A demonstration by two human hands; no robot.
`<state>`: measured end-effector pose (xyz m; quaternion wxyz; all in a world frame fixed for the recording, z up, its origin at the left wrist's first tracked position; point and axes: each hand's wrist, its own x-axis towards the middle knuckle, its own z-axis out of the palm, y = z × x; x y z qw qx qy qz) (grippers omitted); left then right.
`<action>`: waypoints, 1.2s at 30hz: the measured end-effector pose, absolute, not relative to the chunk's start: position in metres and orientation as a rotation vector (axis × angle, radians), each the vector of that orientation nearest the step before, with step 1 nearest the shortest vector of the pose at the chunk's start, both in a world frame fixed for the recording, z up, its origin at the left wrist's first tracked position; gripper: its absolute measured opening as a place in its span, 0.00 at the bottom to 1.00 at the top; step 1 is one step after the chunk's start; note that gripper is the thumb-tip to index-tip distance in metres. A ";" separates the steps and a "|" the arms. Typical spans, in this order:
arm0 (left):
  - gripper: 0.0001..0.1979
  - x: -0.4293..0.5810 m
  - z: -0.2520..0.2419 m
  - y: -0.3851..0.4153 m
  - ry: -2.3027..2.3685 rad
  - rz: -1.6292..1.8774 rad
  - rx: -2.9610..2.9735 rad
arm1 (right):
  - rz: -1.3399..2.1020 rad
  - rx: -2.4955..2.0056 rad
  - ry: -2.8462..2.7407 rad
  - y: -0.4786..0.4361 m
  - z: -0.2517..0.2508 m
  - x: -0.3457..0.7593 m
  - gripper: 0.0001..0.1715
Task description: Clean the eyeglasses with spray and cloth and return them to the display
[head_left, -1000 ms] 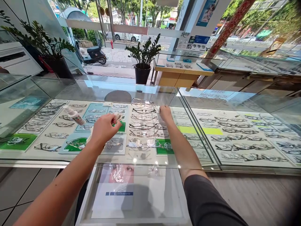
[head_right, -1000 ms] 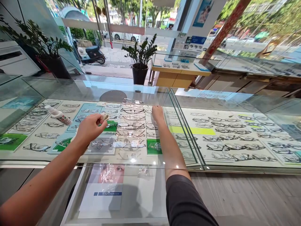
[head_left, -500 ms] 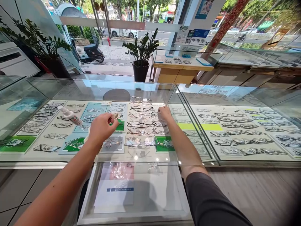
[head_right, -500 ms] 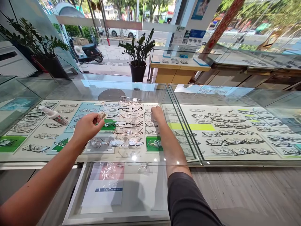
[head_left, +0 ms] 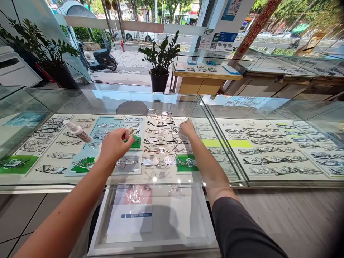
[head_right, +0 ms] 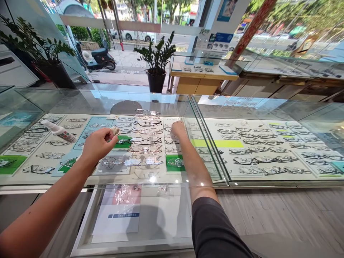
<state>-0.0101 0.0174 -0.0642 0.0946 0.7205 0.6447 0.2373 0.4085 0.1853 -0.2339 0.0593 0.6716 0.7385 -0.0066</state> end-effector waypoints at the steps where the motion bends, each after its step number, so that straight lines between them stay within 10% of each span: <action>1: 0.14 -0.010 -0.064 0.017 1.912 0.698 2.134 | -0.017 2.037 2.221 0.186 -0.234 0.408 0.26; 18: 0.13 -0.011 -0.066 0.017 1.923 0.714 2.134 | -0.024 2.073 2.266 0.183 -0.231 0.414 0.36; 26: 0.13 -0.009 -0.062 0.017 1.930 0.685 2.131 | -0.048 2.168 2.235 0.181 -0.225 0.408 0.18; 36: 0.14 -0.008 -0.060 0.018 1.923 0.683 2.115 | 0.034 2.277 2.313 0.152 -0.209 0.393 0.21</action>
